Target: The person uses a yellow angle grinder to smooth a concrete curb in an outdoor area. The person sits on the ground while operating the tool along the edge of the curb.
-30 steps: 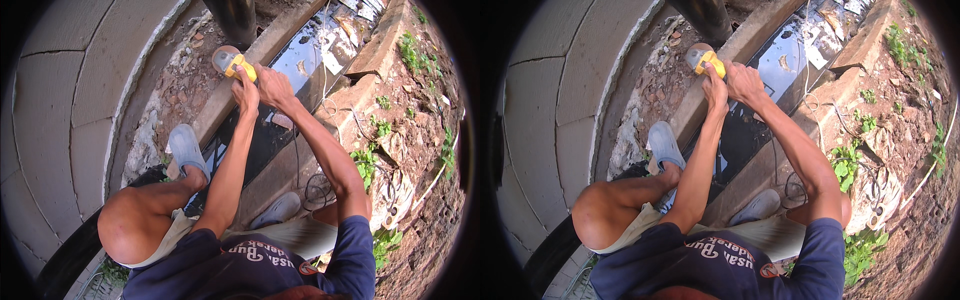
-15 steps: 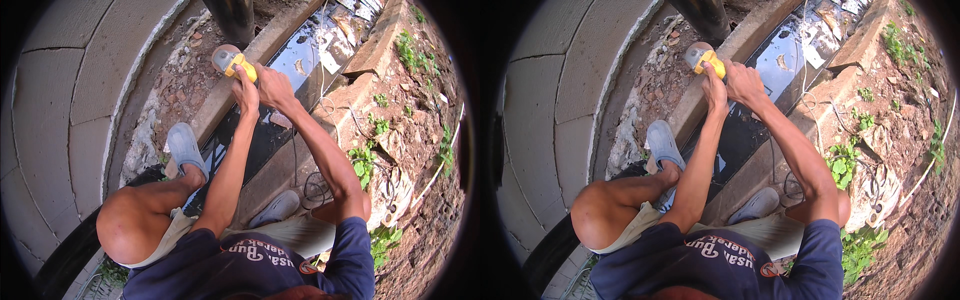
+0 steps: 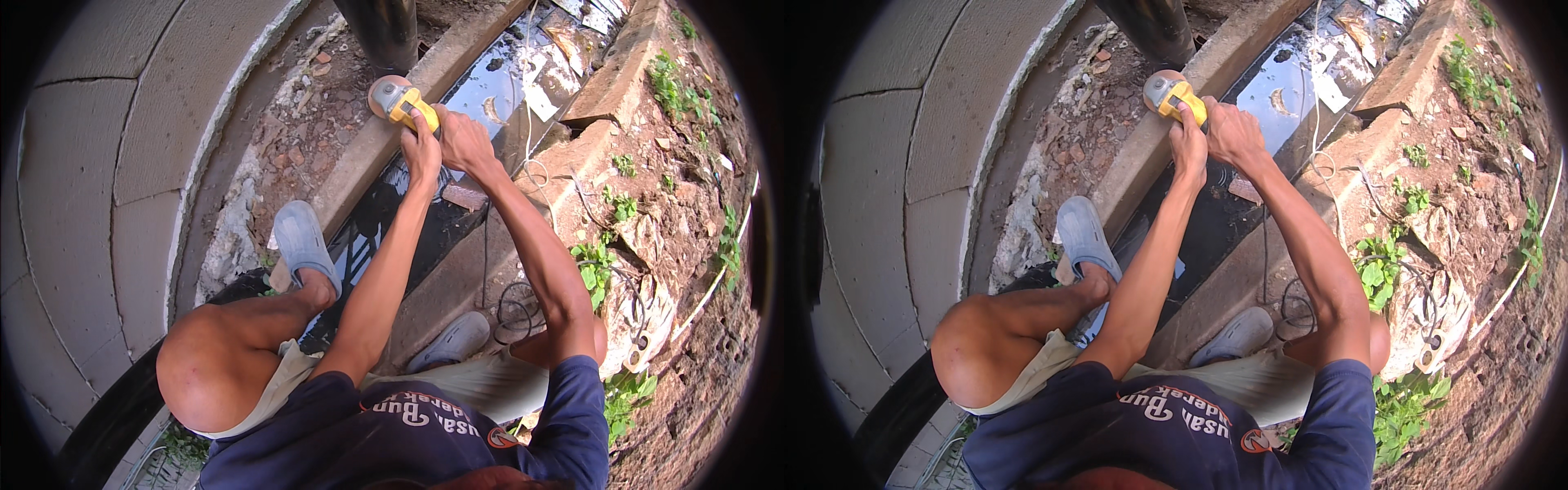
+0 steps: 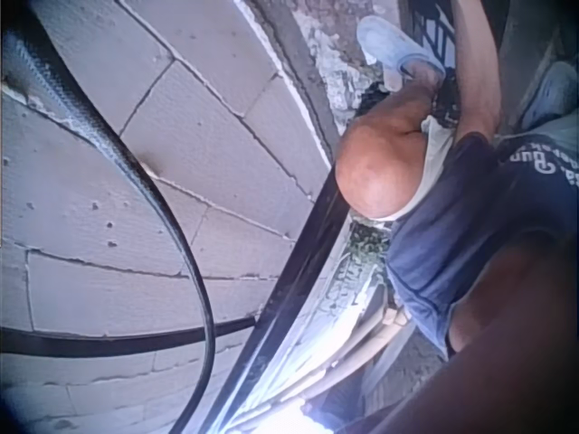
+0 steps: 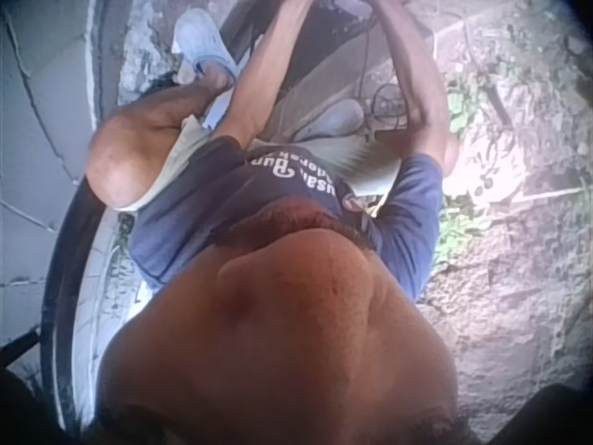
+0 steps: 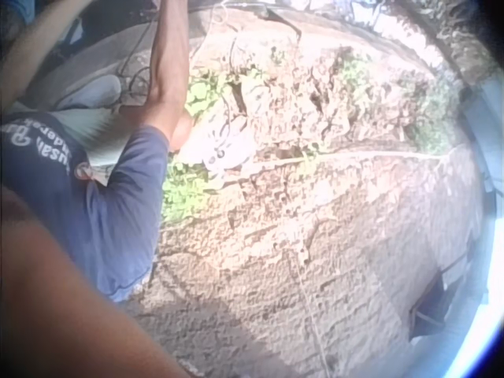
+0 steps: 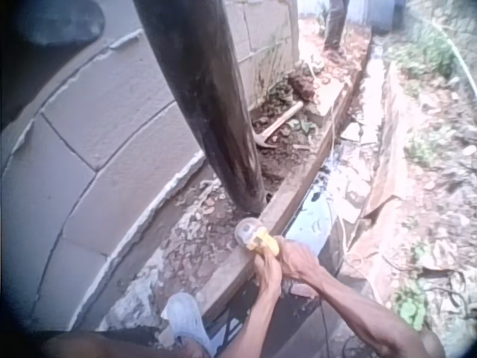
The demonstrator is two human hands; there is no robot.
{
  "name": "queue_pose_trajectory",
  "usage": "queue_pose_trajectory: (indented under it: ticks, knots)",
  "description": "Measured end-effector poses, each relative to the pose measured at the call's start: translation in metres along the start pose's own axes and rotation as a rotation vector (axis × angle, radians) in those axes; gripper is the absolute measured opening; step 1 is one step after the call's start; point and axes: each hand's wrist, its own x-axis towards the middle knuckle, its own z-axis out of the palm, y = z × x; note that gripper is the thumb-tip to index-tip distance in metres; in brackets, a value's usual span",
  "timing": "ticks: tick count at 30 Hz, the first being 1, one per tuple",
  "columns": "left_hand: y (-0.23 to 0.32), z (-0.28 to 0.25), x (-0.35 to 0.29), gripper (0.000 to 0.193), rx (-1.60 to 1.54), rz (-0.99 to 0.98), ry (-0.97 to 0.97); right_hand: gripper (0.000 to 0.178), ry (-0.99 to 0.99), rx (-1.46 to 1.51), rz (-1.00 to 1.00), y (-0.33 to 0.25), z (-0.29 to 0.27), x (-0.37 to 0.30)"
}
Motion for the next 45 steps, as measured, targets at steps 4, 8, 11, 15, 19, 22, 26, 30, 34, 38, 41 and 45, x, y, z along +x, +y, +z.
queue_pose_trajectory:
  ticks: [4, 8, 11, 15, 19, 22, 26, 30, 34, 38, 41, 45]
  knots:
    - [0.006, -0.001, -0.001, 0.079, 0.037, -0.114, -0.076, 0.042, 0.017, 0.004, 0.003, 0.008, 0.005, -0.001]
    - [0.006, -0.003, 0.005, 0.080, 0.069, -0.030, -0.096, 0.052, 0.023, 0.006, 0.038, 0.012, 0.011, 0.005]
    - [0.004, -0.005, 0.009, 0.080, 0.121, -0.046, -0.088, 0.054, 0.013, 0.022, 0.050, 0.009, 0.007, 0.006]
    - [0.006, 0.000, 0.009, 0.080, 0.155, -0.064, -0.079, 0.058, 0.029, 0.010, 0.045, 0.015, 0.008, 0.007]
    - [0.005, 0.000, 0.014, 0.080, 0.199, -0.048, -0.047, 0.059, 0.036, 0.010, 0.051, 0.018, 0.014, 0.011]
    - [0.002, 0.000, 0.019, 0.078, 0.151, -0.010, -0.040, 0.059, 0.038, 0.021, 0.046, 0.018, 0.017, 0.015]
    - [-0.001, -0.002, 0.024, 0.077, 0.149, -0.009, -0.028, 0.058, 0.032, 0.038, 0.060, 0.016, 0.018, 0.015]
    - [0.000, -0.001, 0.022, 0.079, 0.138, 0.013, -0.023, 0.058, 0.035, 0.050, 0.072, 0.017, 0.019, 0.015]
    - [-0.004, -0.004, 0.028, 0.080, 0.132, 0.040, -0.005, 0.058, 0.055, 0.070, 0.049, 0.014, 0.022, 0.016]
    - [-0.010, -0.006, 0.034, 0.080, 0.137, 0.050, -0.005, 0.058, 0.058, 0.079, 0.046, 0.014, 0.025, 0.018]
    - [-0.011, -0.005, 0.033, 0.080, 0.139, 0.048, 0.003, 0.058, 0.069, 0.094, 0.057, 0.014, 0.024, 0.016]
    - [-0.010, -0.006, 0.033, 0.081, 0.143, 0.046, 0.014, 0.057, 0.045, 0.081, 0.054, 0.010, 0.021, 0.017]
